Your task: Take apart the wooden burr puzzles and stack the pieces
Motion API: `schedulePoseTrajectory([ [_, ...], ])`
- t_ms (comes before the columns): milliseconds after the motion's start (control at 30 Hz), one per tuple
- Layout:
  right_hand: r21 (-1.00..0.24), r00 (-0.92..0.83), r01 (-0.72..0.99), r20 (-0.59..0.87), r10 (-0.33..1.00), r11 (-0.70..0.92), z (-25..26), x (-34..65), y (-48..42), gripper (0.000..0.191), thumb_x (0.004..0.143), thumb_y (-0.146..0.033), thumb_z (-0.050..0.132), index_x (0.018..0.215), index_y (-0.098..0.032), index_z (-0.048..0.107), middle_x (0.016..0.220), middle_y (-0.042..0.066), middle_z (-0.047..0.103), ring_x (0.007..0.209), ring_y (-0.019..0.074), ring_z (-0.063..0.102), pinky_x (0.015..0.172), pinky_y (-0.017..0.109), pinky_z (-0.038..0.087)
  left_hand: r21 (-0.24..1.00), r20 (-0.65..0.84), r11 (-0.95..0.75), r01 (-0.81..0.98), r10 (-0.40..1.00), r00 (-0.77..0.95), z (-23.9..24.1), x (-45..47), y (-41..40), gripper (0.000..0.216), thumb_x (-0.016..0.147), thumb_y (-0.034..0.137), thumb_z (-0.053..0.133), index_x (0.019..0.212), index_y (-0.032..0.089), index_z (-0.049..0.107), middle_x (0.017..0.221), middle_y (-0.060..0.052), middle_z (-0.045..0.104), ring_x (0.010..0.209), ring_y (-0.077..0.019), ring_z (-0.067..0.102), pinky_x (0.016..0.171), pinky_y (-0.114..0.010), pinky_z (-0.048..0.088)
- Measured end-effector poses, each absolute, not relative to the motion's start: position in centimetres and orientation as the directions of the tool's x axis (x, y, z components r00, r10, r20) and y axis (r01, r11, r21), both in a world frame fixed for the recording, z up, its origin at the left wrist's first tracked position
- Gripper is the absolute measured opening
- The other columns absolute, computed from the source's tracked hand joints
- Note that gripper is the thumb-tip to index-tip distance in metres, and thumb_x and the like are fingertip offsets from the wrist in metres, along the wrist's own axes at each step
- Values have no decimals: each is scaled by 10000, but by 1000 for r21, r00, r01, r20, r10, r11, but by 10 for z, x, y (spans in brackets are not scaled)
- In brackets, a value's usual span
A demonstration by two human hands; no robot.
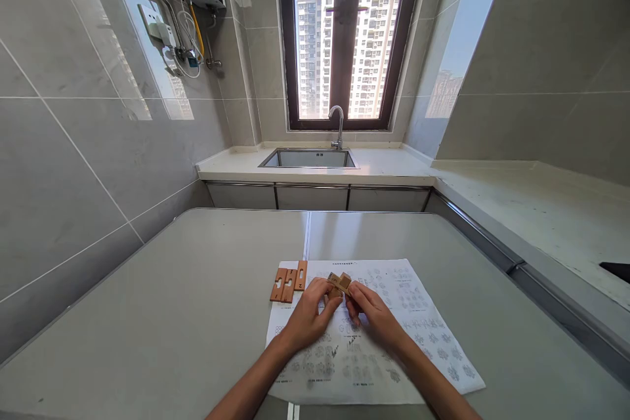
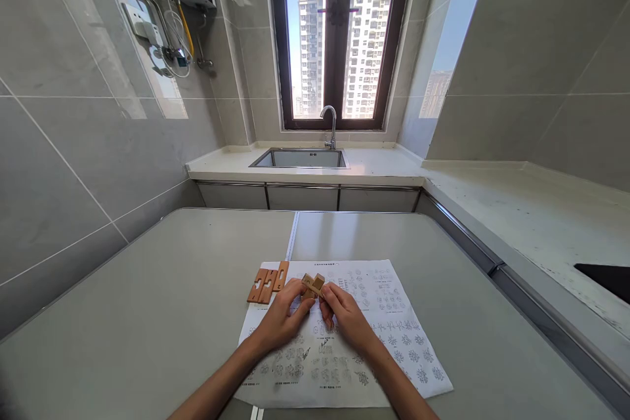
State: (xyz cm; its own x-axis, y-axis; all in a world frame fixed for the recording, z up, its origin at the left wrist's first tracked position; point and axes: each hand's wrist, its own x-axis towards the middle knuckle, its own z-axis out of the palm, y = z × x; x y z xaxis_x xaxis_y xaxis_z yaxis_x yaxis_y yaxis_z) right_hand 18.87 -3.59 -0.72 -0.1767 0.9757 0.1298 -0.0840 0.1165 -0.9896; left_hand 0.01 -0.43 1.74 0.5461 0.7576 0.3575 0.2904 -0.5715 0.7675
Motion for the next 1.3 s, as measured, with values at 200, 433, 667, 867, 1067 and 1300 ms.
schedulePoseTrajectory([
  [200,-957,-300,-272,-11,954,-97,-13,187,-34,539,948,-708,476,713,-224,506,558,-53,443,473,123,404,525,280,352,762,356,-578,294,751,556,17,-1,-3,207,1032,342,482,953,205,616,968,-73,642,924,-229,571,841,-354,470],
  [433,-896,-359,-359,-125,925,-261,-21,185,-32,582,910,-756,461,635,-253,367,471,-106,285,386,83,244,419,242,226,709,380,-607,361,759,529,12,-1,-3,159,993,293,544,865,208,584,911,-59,632,898,-231,581,808,-348,457],
  [667,-831,-489,-399,-166,857,-388,-16,197,-31,586,929,-735,463,625,-241,381,420,-116,264,353,61,150,369,219,100,679,379,-621,392,754,537,12,2,-4,176,1008,313,529,885,207,597,907,-61,650,864,-229,583,805,-352,449],
  [867,-788,-618,-363,-197,761,-498,-21,206,-32,573,912,-716,497,615,-251,347,406,-121,250,332,57,153,359,220,90,652,417,-647,395,742,525,13,0,-5,170,1022,316,513,1004,210,645,946,-67,685,906,-236,615,844,-363,453],
  [1067,-838,-503,-353,-205,839,-416,-18,203,-31,568,911,-725,512,651,-231,410,452,-110,310,377,59,218,399,218,200,544,440,-673,502,737,512,8,4,-9,195,1005,295,516,852,205,595,823,-51,657,801,-223,582,786,-366,428],
  [1300,-970,-462,-170,-77,884,-173,-23,184,-36,579,939,-718,506,681,-200,531,489,-56,475,406,86,372,462,242,332,620,427,-553,557,833,351,5,0,0,295,979,339,516,712,220,477,736,-15,610,722,-199,565,693,-325,414],
])
